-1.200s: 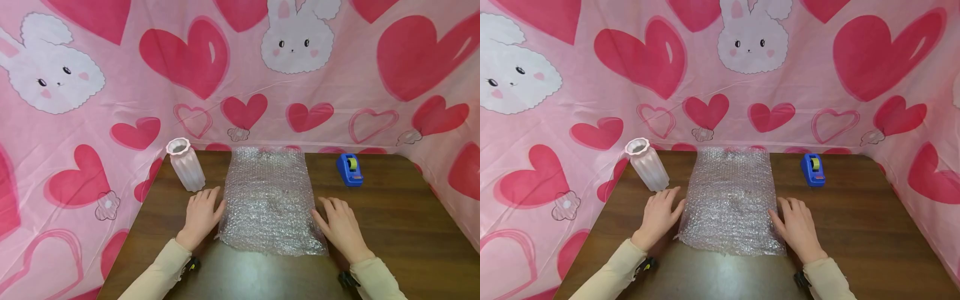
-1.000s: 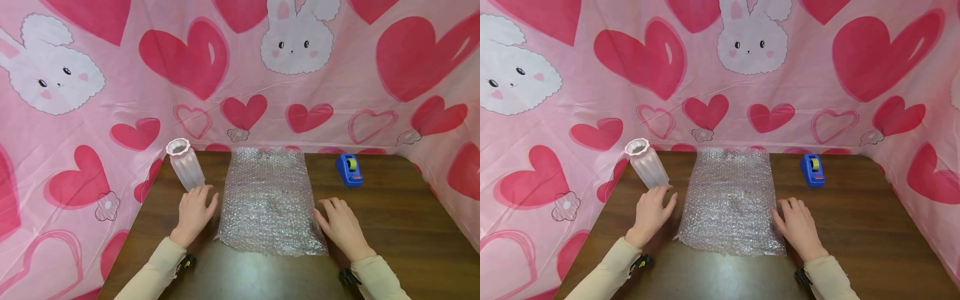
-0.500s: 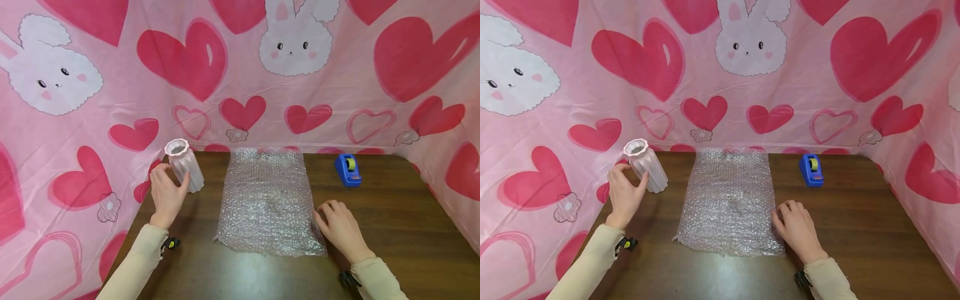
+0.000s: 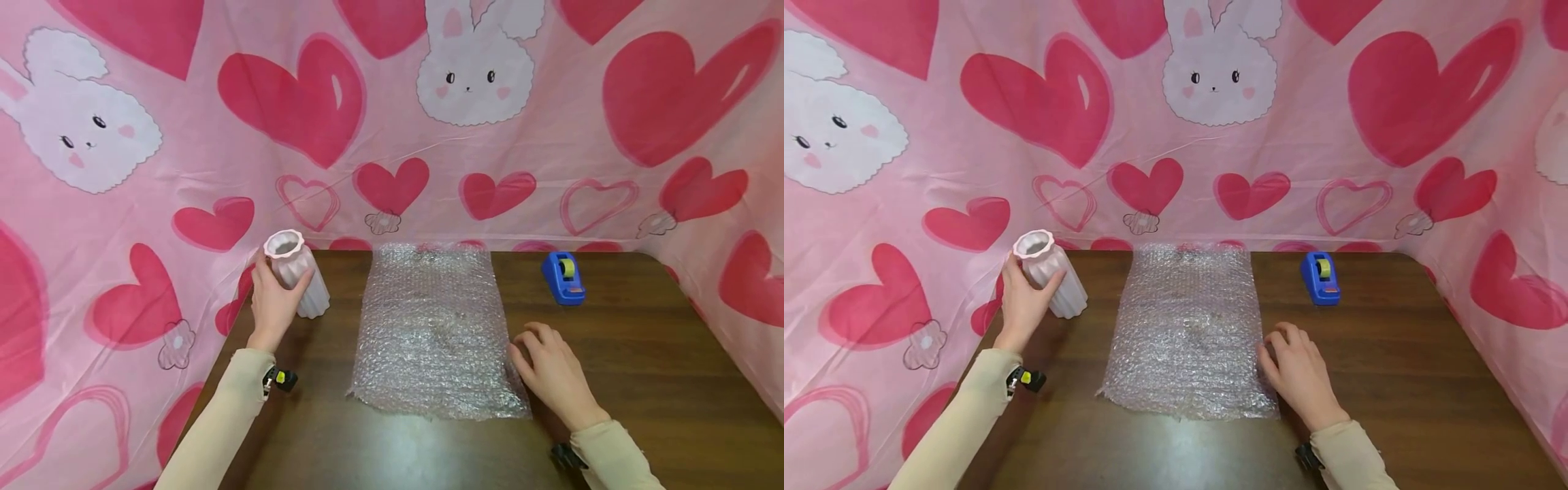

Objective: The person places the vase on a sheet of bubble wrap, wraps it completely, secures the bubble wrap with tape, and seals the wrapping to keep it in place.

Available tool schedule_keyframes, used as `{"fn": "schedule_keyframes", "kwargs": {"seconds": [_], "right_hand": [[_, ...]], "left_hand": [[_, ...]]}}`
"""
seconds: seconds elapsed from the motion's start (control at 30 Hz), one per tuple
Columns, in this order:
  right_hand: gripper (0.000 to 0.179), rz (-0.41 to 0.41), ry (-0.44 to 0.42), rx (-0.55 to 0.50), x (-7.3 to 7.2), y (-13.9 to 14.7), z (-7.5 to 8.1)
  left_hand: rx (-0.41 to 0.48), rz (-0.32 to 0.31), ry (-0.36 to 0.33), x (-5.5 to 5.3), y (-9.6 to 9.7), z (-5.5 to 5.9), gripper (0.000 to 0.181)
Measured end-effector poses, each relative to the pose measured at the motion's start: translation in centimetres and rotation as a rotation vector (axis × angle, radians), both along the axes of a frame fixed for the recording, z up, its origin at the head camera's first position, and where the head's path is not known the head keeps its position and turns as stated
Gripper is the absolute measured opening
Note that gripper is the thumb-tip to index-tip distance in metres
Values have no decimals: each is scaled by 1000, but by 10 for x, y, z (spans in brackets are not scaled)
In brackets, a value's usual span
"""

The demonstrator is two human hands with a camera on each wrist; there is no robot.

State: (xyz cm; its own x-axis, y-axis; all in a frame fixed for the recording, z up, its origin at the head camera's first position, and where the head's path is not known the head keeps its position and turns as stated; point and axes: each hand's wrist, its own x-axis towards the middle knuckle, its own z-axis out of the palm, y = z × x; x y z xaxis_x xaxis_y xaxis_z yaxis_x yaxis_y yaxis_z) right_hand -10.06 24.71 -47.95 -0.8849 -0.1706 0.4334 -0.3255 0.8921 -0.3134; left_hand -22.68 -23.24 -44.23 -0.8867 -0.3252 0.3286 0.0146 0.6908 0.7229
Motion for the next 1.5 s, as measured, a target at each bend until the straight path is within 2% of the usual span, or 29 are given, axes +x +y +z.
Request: {"fn": "schedule_keyframes", "kwargs": {"seconds": [0.2,0.43,0.63,0.83,1.03,1.2,1.5], "right_hand": [[14,-3,34,-13,1,1,-2],[15,-20,-13,-8,1,3,-5],[17,-24,-42,-6,2,4,-7],[16,-24,-58,-2,3,5,-5],[15,-13,-58,1,1,4,-2],[15,6,-37,-3,0,2,-2],[18,22,-54,-3,0,-6,3]], "left_hand": [[26,-39,9,-3,1,1,98],[26,-8,55,-6,3,2,89],[67,-16,100,-3,2,1,87],[83,-33,139,5,3,-1,84],[121,-48,164,16,11,10,83],[160,-106,204,27,24,20,81],[208,-239,239,52,49,26,82]]}}
